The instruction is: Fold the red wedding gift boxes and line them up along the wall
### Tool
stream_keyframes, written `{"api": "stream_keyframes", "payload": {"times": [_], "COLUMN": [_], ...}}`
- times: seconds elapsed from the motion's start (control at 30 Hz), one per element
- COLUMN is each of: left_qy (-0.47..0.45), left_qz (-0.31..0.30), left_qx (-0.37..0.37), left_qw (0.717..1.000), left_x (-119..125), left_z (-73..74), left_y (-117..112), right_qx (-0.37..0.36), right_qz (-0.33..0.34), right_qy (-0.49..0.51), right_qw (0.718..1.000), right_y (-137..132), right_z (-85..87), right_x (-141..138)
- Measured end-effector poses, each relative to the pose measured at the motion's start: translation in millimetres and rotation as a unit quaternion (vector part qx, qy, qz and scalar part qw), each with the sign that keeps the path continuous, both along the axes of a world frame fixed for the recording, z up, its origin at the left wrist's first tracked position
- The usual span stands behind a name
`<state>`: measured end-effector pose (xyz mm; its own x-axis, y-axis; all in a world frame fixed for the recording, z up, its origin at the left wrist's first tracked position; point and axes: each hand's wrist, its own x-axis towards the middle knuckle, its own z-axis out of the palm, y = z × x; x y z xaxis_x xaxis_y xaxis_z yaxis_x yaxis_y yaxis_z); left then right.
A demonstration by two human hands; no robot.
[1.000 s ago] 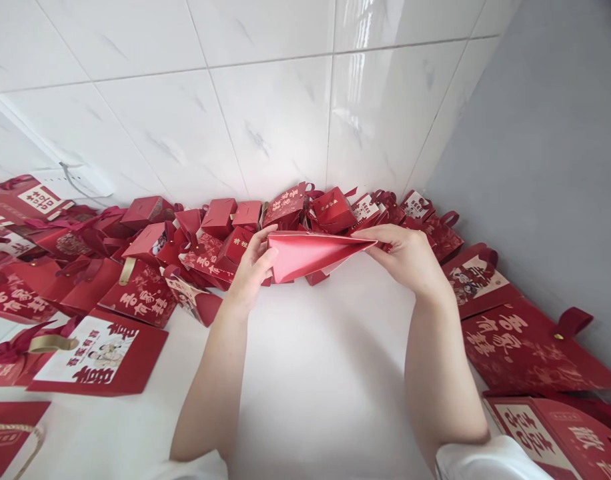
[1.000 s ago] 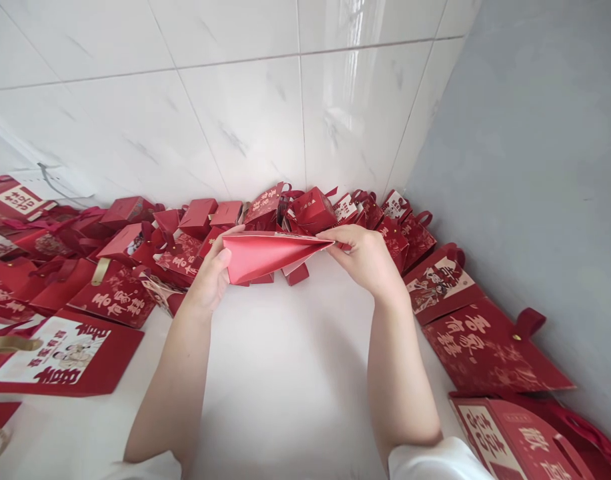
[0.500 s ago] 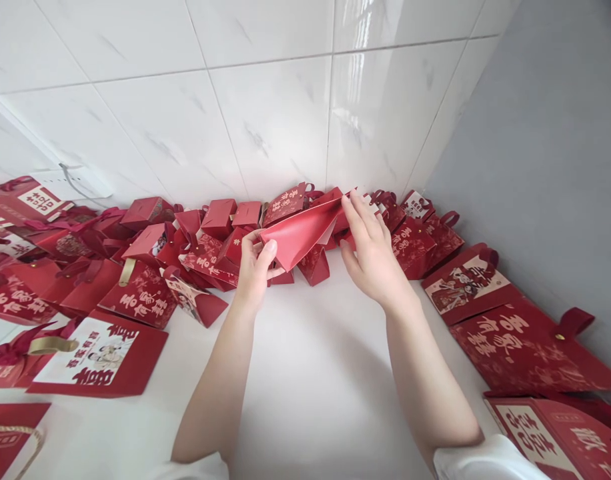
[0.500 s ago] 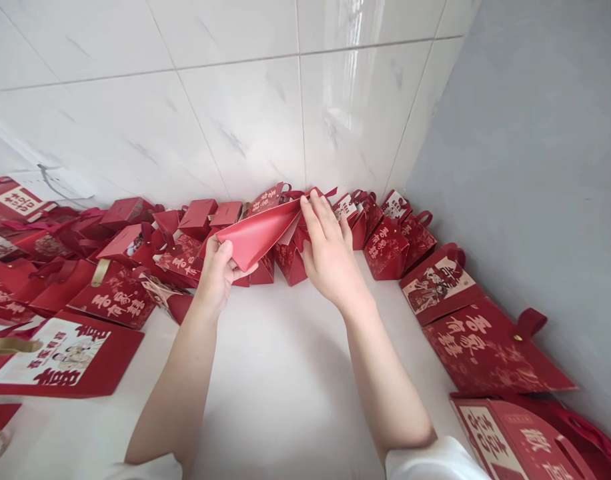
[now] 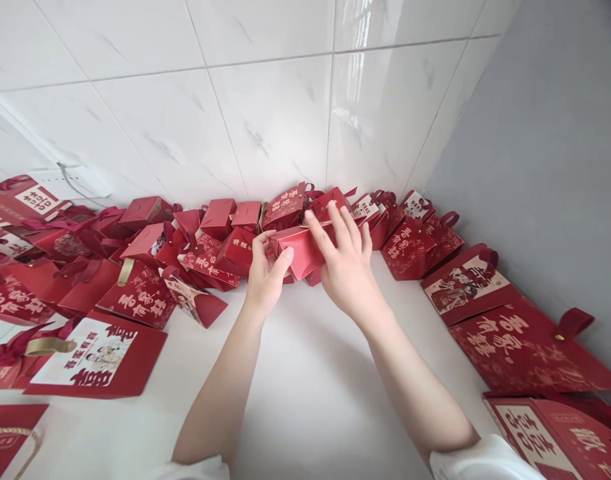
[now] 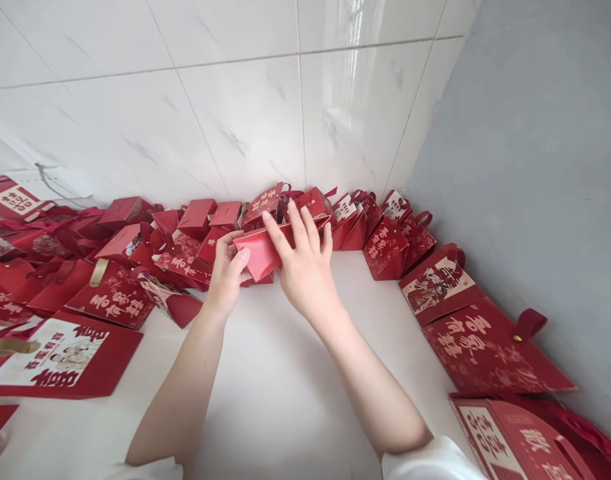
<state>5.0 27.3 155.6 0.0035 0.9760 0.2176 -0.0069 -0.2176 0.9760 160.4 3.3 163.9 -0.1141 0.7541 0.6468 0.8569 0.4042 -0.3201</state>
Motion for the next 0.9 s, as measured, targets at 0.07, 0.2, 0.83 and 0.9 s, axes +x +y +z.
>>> {"api": "stream_keyframes", "payload": {"times": [0.07,0.2,0.83,0.9], "left_qy": [0.014,0.04,-0.114,-0.114], "left_qz": [0.006,0.019,-0.01,-0.016], "left_qx": [0.016,0.05,-0.047,-0.046], "left_qw": [1.0,0.998,0.992,0.992], "left_x": [1.3,2.2,-12.4,-13.6], "left_z": [0.1,-0.5,11.0,10.7], "left_y": [-1.4,-2.1,2.8,3.2], "right_qx": [-0.013,-0.026,0.057,0.062], "right_qz": [0.015,0.06,0.145,0.132], "right_qy": [-0.021,-0.042,-0.073,-0.064], "right_qw": [1.0,0.997,0.985,0.987], "right_y": [-3.7,-8.9,-10.2,-8.8], "right_z": [0.8,2.9,17.9,18.4], "right_x": [-6.9,-12.5,12.1,18.2]}}
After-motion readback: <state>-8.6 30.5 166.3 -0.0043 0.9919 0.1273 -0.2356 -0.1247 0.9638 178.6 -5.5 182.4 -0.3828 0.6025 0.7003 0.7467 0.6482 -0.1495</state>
